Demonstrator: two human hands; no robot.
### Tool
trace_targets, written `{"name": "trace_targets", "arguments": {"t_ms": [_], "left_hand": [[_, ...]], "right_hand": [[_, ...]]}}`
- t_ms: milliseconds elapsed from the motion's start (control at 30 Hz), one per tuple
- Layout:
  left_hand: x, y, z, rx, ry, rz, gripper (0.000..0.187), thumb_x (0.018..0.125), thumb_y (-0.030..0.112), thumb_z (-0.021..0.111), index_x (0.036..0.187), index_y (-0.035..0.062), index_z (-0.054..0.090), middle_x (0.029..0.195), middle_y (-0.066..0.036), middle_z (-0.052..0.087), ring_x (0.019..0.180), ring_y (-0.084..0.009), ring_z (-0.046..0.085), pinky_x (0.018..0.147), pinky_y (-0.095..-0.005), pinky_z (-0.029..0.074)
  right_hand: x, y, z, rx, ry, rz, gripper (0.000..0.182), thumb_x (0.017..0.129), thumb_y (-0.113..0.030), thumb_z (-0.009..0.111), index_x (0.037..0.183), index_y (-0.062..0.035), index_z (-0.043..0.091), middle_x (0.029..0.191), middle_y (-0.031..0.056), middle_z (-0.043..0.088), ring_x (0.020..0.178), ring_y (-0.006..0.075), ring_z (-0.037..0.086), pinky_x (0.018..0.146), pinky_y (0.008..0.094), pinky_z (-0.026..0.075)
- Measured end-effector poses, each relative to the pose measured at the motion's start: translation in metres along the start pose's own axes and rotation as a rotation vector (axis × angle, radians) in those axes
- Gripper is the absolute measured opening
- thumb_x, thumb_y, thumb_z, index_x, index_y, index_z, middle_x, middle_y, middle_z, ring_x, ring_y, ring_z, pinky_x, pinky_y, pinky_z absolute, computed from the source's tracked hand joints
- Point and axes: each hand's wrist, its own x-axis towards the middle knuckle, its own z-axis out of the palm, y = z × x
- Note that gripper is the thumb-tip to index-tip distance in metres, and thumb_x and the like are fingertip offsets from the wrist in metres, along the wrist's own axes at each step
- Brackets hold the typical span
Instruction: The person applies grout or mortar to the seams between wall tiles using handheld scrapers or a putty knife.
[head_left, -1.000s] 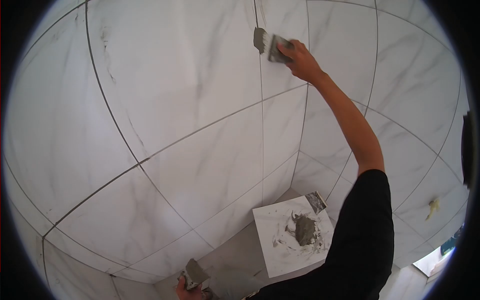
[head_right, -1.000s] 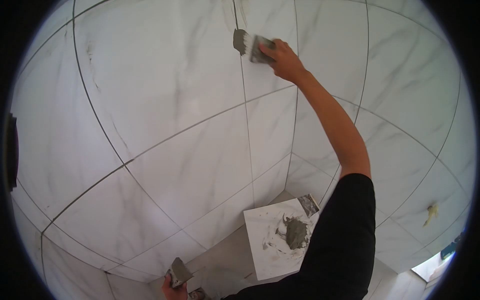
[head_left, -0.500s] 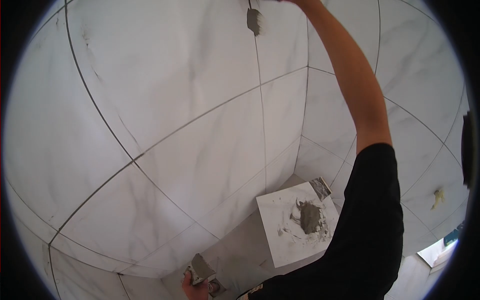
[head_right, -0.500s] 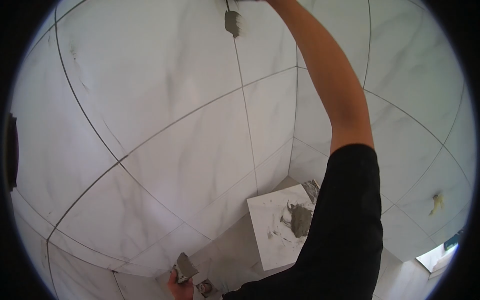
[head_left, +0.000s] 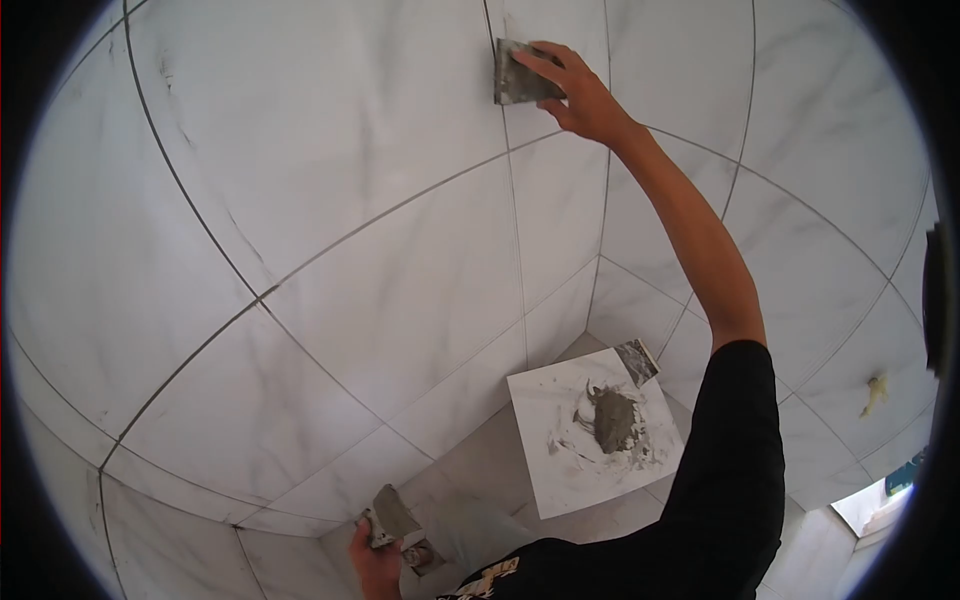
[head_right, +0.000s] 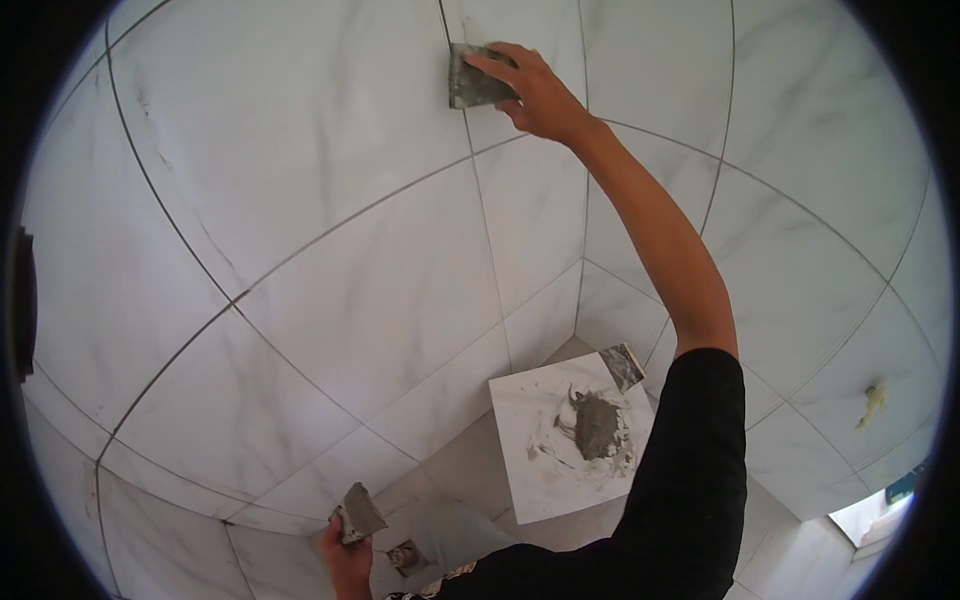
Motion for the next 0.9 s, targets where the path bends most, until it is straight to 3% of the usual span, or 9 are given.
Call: {"name": "trace_targets", "arguments": {"t_ms": [233, 367, 400, 500, 600, 633, 700, 800, 900], "left_hand": [[-0.015, -0.013, -0.012, -0.153, -0.09, 0.0, 0.033, 0.097, 0.024, 0.052, 0.122, 0.0043, 0.058, 0.116, -0.006, 0.067, 0.107, -0.0221, 0.064, 0.089, -0.0372, 0.053], [-0.007, -0.008, 0.001, -0.091, -0.002, 0.016, 0.035, 0.097, 0.027, 0.051, 0.124, 0.0056, 0.057, 0.124, -0.008, 0.062, 0.114, -0.0247, 0.06, 0.091, -0.0462, 0.051], [-0.006, -0.003, 0.008, -0.081, 0.005, 0.022, 0.035, 0.097, 0.026, 0.051, 0.124, 0.0051, 0.057, 0.125, -0.009, 0.062, 0.116, -0.0247, 0.059, 0.093, -0.0463, 0.051], [0.0, 0.006, 0.01, -0.058, -0.052, 0.024, 0.032, 0.097, 0.024, 0.052, 0.121, 0.005, 0.059, 0.122, -0.008, 0.064, 0.113, -0.024, 0.062, 0.091, -0.0434, 0.053], [-0.003, 0.01, -0.007, -0.03, -0.075, -0.008, 0.029, 0.096, 0.025, 0.054, 0.117, 0.0058, 0.061, 0.111, -0.004, 0.069, 0.099, -0.0181, 0.068, 0.077, -0.0336, 0.058], [-0.005, 0.009, -0.017, -0.023, -0.066, -0.02, 0.029, 0.096, 0.025, 0.054, 0.117, 0.0058, 0.061, 0.111, -0.004, 0.069, 0.099, -0.0181, 0.068, 0.077, -0.0336, 0.058], [-0.008, 0.005, -0.035, -0.12, -0.1, -0.076, 0.03, 0.096, 0.025, 0.053, 0.117, 0.005, 0.06, 0.115, -0.006, 0.068, 0.104, -0.0218, 0.067, 0.085, -0.037, 0.055], [-0.011, -0.001, -0.037, -0.078, 0.056, -0.04, 0.03, 0.096, 0.025, 0.053, 0.118, 0.005, 0.06, 0.115, -0.006, 0.068, 0.104, -0.0218, 0.066, 0.085, -0.036, 0.055], [-0.008, 0.007, -0.026, -0.052, 0.022, -0.046, 0.03, 0.095, 0.023, 0.055, 0.118, 0.005, 0.061, 0.115, -0.006, 0.068, 0.105, -0.0219, 0.066, 0.086, -0.0358, 0.054]], "right_hand": [[-0.006, 0.046, 0.014, -0.377, 0.01, -0.154, 0.072, 0.072, 0.008, 0.07, 0.135, -0.0263, 0.056, 0.139, 0.0142, 0.046, 0.123, 0.0325, 0.049, 0.099, 0.0391, 0.048], [0.039, 0.018, -0.032, -0.258, -0.194, 0.165, 0.063, 0.074, -0.016, 0.073, 0.134, -0.0261, 0.058, 0.112, 0.0162, 0.056, 0.099, 0.0308, 0.059, 0.084, 0.0375, 0.052], [0.052, 0.007, -0.037, -0.32, -0.007, -0.004, 0.05, 0.082, -0.027, 0.068, 0.125, -0.002, 0.059, 0.097, 0.0223, 0.065, 0.077, 0.0286, 0.062, 0.072, 0.036, 0.05], [0.089, 0.034, -0.013, 0.194, -0.008, -0.144, 0.067, 0.077, -0.032, 0.072, 0.135, -0.0037, 0.054, 0.105, 0.0298, 0.063, 0.091, 0.0375, 0.062, 0.08, 0.0398, 0.05], [0.058, -0.047, -0.028, 0.08, -0.289, 0.345, 0.068, 0.077, -0.031, 0.072, 0.136, -0.0042, 0.053, 0.106, 0.0294, 0.062, 0.092, 0.0384, 0.061, 0.081, 0.0413, 0.051], [0.04, -0.029, -0.002, -0.127, -0.199, 0.245, 0.066, 0.077, -0.031, 0.071, 0.135, -0.0037, 0.054, 0.105, 0.029, 0.062, 0.091, 0.0335, 0.062, 0.078, 0.0394, 0.051], [-0.004, -0.018, 0.041, -0.196, -0.141, 0.295, 0.061, 0.074, -0.029, 0.072, 0.134, -0.0291, 0.058, 0.108, 0.0163, 0.057, 0.102, 0.0319, 0.057, 0.082, 0.0403, 0.053], [-0.052, -0.032, 0.037, -0.235, -0.393, 0.373, 0.063, 0.073, -0.028, 0.071, 0.135, -0.0309, 0.058, 0.119, 0.0148, 0.055, 0.108, 0.0315, 0.056, 0.086, 0.0419, 0.053], [-0.075, -0.007, 0.036, -0.245, -0.238, 0.22, 0.069, 0.074, -0.018, 0.072, 0.138, -0.032, 0.053, 0.13, 0.0158, 0.05, 0.115, 0.031, 0.053, 0.091, 0.0412, 0.052]]}}
